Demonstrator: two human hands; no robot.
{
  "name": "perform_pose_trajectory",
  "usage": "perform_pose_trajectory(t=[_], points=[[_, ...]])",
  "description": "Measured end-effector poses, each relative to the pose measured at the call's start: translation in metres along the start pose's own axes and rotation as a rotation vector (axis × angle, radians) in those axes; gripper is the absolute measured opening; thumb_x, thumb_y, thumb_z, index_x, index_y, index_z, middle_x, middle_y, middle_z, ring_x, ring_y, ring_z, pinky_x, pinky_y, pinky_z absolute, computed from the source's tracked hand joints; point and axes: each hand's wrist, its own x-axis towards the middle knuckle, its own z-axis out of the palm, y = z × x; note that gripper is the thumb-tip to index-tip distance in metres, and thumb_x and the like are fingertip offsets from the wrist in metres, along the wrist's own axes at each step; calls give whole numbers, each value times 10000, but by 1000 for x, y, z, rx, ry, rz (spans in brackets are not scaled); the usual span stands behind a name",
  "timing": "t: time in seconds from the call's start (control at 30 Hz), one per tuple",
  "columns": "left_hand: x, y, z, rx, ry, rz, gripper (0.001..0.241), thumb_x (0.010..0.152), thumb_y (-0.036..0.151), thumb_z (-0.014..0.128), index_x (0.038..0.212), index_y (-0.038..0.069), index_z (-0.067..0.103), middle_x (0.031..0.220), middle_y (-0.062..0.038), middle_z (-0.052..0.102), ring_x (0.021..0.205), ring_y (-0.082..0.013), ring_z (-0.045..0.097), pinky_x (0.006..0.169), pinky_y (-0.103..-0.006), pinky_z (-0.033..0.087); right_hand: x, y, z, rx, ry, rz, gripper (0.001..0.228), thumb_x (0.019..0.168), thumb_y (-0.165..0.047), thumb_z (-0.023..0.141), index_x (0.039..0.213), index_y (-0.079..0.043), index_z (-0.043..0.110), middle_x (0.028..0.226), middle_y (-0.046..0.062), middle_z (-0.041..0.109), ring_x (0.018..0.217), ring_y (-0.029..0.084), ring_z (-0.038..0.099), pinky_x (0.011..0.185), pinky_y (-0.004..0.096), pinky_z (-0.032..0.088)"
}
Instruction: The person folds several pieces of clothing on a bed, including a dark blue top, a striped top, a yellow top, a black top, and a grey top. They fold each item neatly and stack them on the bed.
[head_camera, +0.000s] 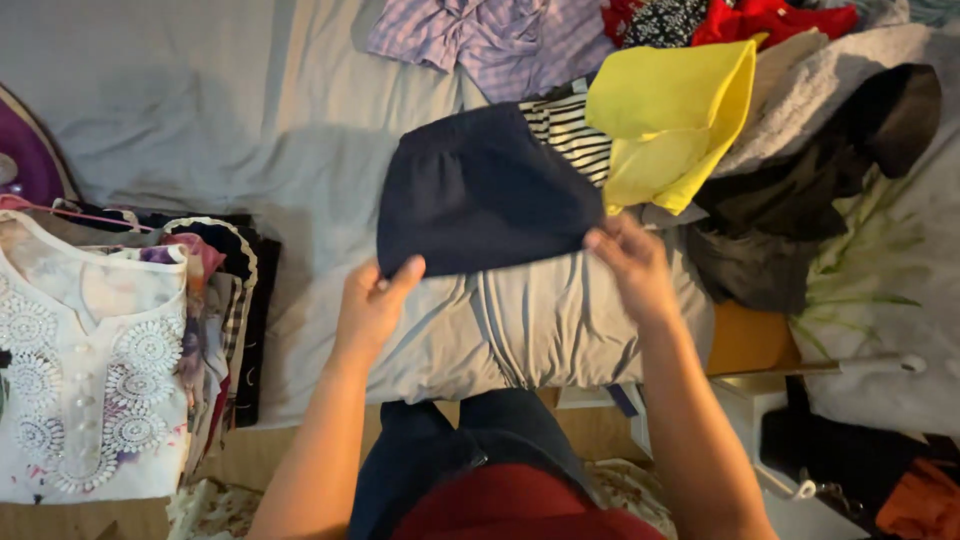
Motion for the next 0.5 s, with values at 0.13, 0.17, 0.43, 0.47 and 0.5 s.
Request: perform_pose_trajectory(t=[0.13,0.17,0.43,0.47,0.5], points=[[0,-119,-9,33,-78,-197,473,855,379,794,1176,34,757,990,6,726,835,-97,568,750,-288,479,-45,134,1,-373,53,-63,316,853,-234,828,1042,-25,684,1100,29,679,983,147,605,765,272,461],[2,-160,-13,169,-128,-229,518,844,415,793,1189,35,730,1041,-13,737,933,-133,621,810,-314,495,-54,172,-3,-621,-60,40,397,816,-325,848,1055,-38,713,1108,87,697,1004,225,649,817,326,497],[12,-200,16,643,-40,-229,529,924,572,679,1094,76,753,1049,-165,738,1034,-376,670,860,-431,515,-57,167,44,-977,81,66,489,721,-447,896,1012,-72,778,993,204,664,947,426,653,769,533,501],[9,-192,19,592,-5,-217,516,907,552,689,1072,66,745,992,-164,745,968,-360,694,831,-424,524,-55,164,42,-929,94,-14,401,777,-416,854,975,-80,763,928,175,673,902,383,653,765,489,505],[10,-182,20,542,33,-198,503,891,532,699,1051,56,737,935,-162,753,901,-344,719,801,-417,534,-49,161,42,-879,112,-98,323,833,-385,813,939,-87,748,863,145,683,856,340,653,760,444,508]])
